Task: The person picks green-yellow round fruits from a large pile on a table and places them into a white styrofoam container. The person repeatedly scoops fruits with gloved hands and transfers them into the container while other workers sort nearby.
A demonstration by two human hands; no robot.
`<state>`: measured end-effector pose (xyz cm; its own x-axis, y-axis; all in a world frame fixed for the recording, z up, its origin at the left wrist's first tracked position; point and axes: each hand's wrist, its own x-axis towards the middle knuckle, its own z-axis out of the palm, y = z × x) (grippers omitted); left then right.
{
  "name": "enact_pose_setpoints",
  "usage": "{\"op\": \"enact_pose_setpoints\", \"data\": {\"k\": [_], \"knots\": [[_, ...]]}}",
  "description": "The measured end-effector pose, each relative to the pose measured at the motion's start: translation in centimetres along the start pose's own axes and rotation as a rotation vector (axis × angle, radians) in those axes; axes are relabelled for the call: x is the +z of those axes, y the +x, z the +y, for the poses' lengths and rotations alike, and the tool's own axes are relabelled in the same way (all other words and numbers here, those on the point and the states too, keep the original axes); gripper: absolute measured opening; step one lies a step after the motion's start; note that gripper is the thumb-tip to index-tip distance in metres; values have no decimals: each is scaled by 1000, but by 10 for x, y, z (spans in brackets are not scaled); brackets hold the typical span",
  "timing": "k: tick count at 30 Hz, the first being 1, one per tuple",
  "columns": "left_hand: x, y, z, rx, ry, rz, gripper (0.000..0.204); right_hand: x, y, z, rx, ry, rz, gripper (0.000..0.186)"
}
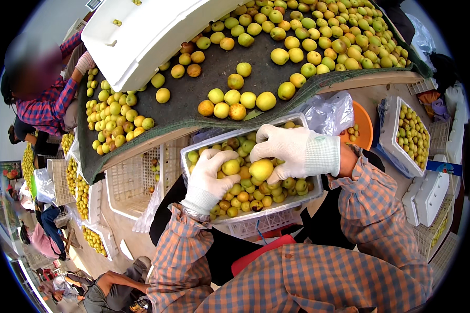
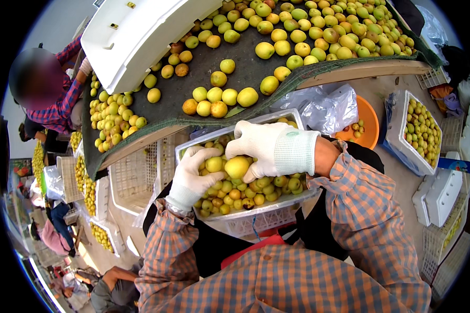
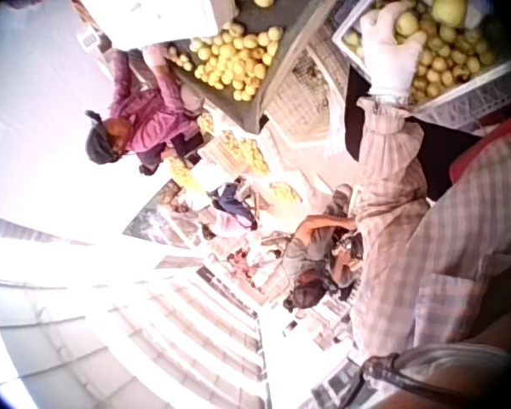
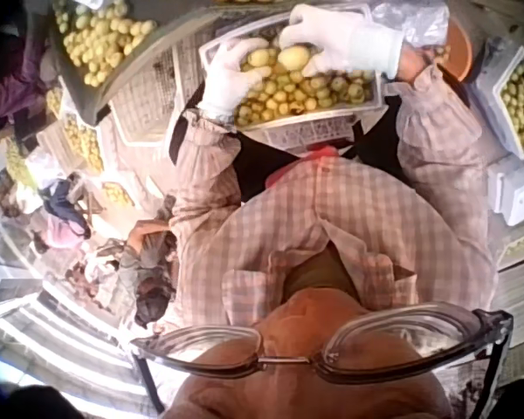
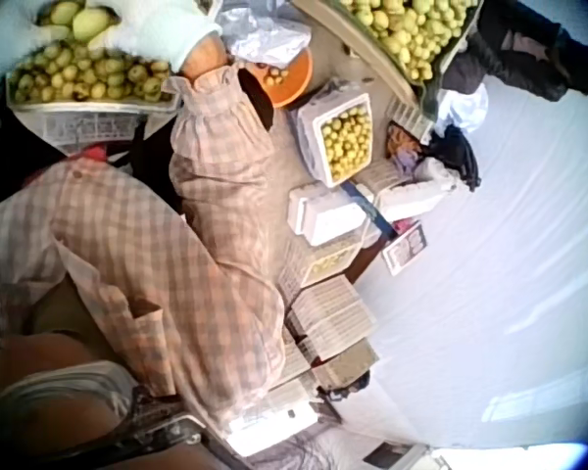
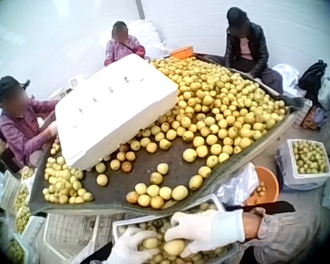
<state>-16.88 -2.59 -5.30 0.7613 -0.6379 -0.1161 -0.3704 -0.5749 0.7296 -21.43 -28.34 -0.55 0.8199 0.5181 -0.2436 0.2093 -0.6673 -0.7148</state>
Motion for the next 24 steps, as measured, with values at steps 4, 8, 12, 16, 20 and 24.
{"op": "enact_pose_setpoints", "data": {"k": [4, 8, 12, 16, 20, 24], "knots": [[32, 4, -14, -98, 229, -29, 55, 45, 16, 32, 178, -262, 60, 47], [52, 4, -36, 89, 420, 118, 56, 67, 35, 52, 140, -323, 102, 44], [72, 5, -49, 187, 333, 219, 56, 93, 37, 68, 40, -372, 321, 48], [75, -6, -55, 300, 283, 189, 51, 119, 30, 58, 29, -317, 341, 59], [78, -28, -49, 331, 334, 114, 46, 142, 8, 35, -4, -527, 447, 67], [95, -52, -45, 294, 352, 199, 45, 157, -8, 21, -32, -519, 493, 65]]}}
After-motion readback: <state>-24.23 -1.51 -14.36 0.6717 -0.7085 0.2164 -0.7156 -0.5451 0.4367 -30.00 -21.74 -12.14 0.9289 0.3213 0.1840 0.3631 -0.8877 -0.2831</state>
